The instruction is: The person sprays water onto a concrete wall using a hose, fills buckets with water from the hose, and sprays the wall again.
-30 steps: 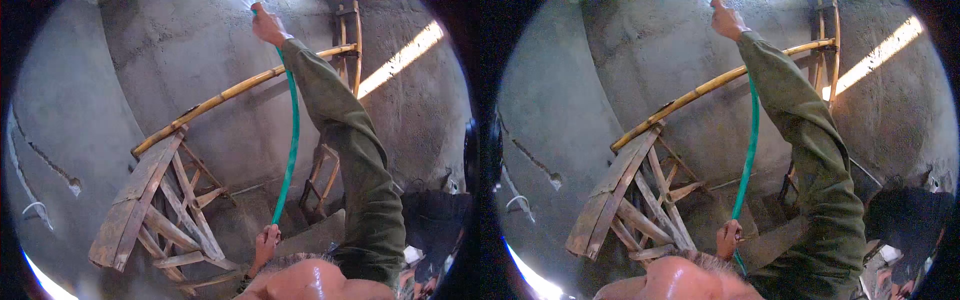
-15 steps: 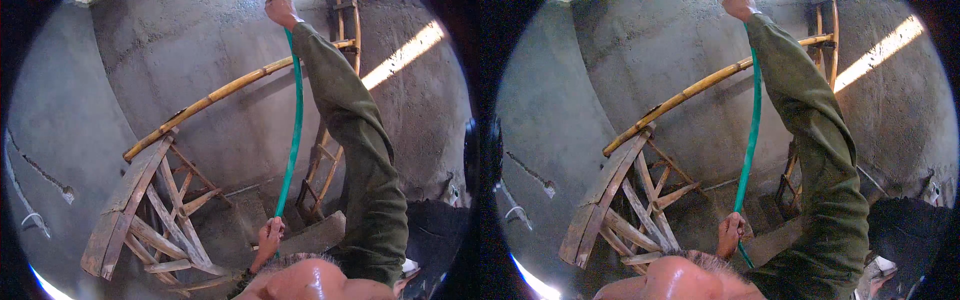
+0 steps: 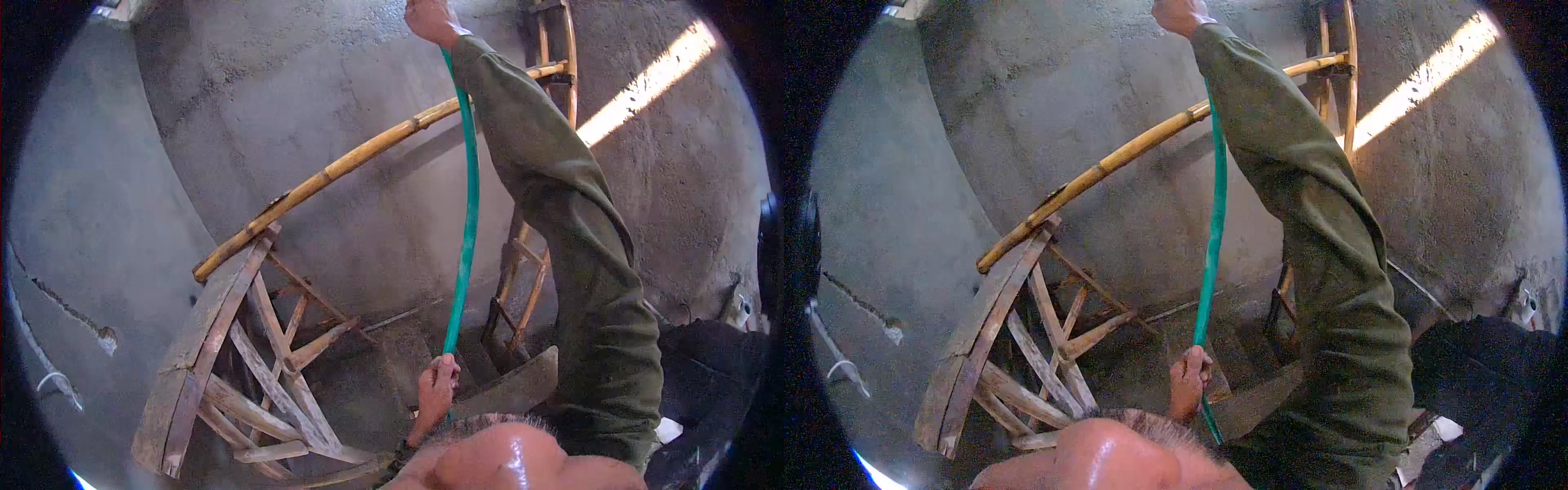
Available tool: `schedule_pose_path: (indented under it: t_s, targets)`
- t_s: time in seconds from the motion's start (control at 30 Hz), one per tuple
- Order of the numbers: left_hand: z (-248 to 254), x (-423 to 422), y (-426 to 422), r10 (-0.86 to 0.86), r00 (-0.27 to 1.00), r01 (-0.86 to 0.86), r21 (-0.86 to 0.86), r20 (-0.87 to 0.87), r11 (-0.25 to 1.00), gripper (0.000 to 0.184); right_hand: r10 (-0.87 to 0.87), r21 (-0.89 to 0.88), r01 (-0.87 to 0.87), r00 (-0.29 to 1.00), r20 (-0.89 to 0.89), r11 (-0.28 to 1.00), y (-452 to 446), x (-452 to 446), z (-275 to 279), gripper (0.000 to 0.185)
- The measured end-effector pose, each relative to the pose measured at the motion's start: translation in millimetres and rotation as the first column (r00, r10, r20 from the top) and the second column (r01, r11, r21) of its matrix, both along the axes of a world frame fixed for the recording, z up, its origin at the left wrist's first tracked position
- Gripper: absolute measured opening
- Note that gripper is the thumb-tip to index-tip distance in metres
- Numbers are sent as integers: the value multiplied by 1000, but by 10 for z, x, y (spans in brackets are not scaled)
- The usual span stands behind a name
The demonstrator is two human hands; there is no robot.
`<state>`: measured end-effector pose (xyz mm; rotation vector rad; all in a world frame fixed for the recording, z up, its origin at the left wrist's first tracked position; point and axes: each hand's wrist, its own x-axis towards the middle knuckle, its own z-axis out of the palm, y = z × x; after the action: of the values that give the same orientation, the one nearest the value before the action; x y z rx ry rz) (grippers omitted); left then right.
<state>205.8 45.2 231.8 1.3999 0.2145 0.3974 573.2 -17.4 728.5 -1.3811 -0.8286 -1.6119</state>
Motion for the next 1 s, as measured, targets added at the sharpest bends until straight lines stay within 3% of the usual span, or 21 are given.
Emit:
schedule_pose_path:
  t_s: [0.03,0.1,0.2,0.3,0.43,0.7,0.8,1.0]
  targets:
    - [29,5,-6,-1,1000,1,1,-1,1000,34,-1,1,1,1000,-1,1000,-9,42,11,44]
    - [72,18,-1,-21,1000,21,-15,6,1000,35,-22,-33,17,985,-173,999,-79,-112,-2,46]
    - [100,58,10,-25,999,25,-2,38,1000,35,-63,-15,61,974,-217,998,-172,-207,-20,49]
    - [69,132,28,-18,999,17,20,43,1000,35,0,-1,0,990,-142,1000,-276,-217,-70,46]
    - [41,217,18,-28,998,26,39,47,999,34,-55,1,57,980,-190,998,-356,-92,-52,42]
    - [92,315,-18,-85,995,84,22,52,996,33,-89,60,95,992,-93,994,-514,91,-79,38]
    - [132,322,-29,-85,996,85,27,25,996,33,-50,9,51,998,-48,999,-542,193,-64,39]
    - [85,389,-9,-79,997,79,9,16,997,33,-94,39,99,989,-116,994,-557,135,-104,40]
